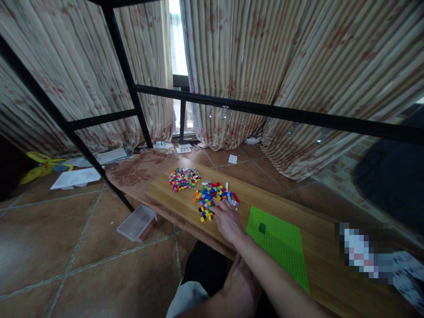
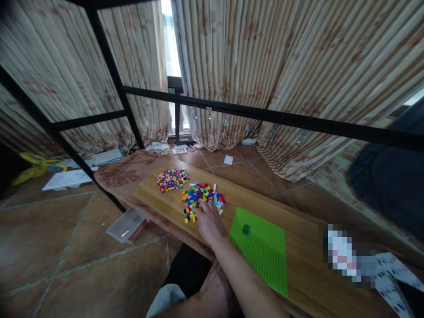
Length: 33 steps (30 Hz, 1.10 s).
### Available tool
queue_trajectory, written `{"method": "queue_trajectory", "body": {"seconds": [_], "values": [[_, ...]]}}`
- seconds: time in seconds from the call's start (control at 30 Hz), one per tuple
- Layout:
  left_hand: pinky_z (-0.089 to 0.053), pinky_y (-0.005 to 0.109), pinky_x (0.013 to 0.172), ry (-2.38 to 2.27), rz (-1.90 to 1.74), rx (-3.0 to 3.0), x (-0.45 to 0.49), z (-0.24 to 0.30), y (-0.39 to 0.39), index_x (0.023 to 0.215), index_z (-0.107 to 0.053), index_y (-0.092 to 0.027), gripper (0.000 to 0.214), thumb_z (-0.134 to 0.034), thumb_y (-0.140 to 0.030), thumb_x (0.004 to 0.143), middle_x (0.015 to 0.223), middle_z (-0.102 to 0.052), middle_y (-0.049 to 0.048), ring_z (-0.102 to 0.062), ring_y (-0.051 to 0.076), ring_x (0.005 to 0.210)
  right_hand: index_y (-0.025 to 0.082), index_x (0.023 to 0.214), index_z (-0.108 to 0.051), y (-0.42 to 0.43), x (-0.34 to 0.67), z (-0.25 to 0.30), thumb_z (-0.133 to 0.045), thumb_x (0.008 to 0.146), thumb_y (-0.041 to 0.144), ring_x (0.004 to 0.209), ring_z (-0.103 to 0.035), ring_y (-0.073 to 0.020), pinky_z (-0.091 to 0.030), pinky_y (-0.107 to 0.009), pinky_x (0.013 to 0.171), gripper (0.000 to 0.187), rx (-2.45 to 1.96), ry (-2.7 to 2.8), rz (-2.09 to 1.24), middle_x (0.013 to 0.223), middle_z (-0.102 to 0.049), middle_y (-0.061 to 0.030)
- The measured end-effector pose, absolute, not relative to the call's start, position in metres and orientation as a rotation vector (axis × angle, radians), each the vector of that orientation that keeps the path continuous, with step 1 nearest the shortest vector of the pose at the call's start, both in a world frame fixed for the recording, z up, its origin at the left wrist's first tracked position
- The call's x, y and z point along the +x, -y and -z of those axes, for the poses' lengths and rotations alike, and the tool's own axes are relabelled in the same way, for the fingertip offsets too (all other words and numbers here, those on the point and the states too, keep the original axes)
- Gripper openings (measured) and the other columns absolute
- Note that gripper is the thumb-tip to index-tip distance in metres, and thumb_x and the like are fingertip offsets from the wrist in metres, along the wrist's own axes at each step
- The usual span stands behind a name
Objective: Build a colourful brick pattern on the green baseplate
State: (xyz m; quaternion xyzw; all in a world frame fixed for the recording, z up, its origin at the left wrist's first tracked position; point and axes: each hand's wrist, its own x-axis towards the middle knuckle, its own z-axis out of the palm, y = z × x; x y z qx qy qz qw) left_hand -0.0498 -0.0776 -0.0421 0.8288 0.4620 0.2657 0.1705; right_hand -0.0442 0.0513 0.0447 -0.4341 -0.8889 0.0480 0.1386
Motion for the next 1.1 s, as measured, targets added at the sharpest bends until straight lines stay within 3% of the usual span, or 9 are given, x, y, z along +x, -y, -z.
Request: {"method": "queue_trajectory", "body": {"seconds": [0.2,0.5,0.73,0.87,1.1], "values": [[-0.041,0.043,0.109,-1.257,-0.842,2.458,-0.070,0.073,0.109,0.145,-0.035,-0.025,0.055,-0.046,-0.022,0.092,0.143,-0.049,0.0081,-0.041,0.025,0.135,0.024,0.111,-0.066,-0.069,-0.073,-0.033,-0.045,0.086,0.004,0.101,-0.049,-0.0232,-0.038,-0.037,0.089,0.039,-1.269,2.630,-0.123,0.105,-0.060,-0.0084],[-0.046,0.049,0.102,-1.309,-0.877,2.396,-0.085,0.062,0.102,0.142,-0.041,-0.017,0.060,-0.051,-0.019,0.083,0.135,-0.053,0.0163,-0.045,0.030,0.129,0.021,0.108,-0.064,-0.057,-0.073,-0.040,-0.046,0.089,0.011,0.103,-0.052,-0.0234,-0.041,-0.037,0.091,0.028,-1.271,2.513,-0.180,0.106,-0.063,-0.0087],[-0.050,0.049,0.097,-1.295,-0.867,2.300,-0.086,0.047,0.099,0.135,-0.048,-0.021,0.061,-0.050,-0.010,0.074,0.130,-0.056,0.0138,-0.054,0.029,0.117,0.021,0.121,-0.055,-0.002,-0.025,-0.016,-0.045,0.090,0.029,0.093,-0.065,-0.0201,-0.052,-0.033,0.081,0.033,-1.318,1.672,-0.744,0.107,-0.068,-0.0081],[-0.046,0.049,0.103,-1.252,-0.726,2.280,-0.094,0.023,0.097,0.131,-0.050,-0.020,0.063,-0.048,-0.005,0.070,0.140,-0.049,0.0122,-0.047,0.028,0.126,0.020,0.114,-0.059,0.023,0.032,0.006,-0.051,0.086,0.039,0.082,-0.068,-0.0205,-0.055,-0.035,0.074,0.034,-1.400,1.248,-0.941,0.100,-0.070,-0.0077],[-0.048,0.047,0.100,-1.282,-0.730,2.381,-0.080,0.006,0.079,0.126,-0.053,-0.015,0.045,-0.043,-0.009,0.083,0.128,-0.057,0.0144,-0.055,0.027,0.114,0.022,0.098,-0.065,0.037,0.118,0.015,-0.055,0.079,0.035,0.097,-0.064,-0.0260,-0.048,-0.045,0.090,0.025,-1.677,1.291,-0.637,0.102,-0.070,-0.0083]]}}
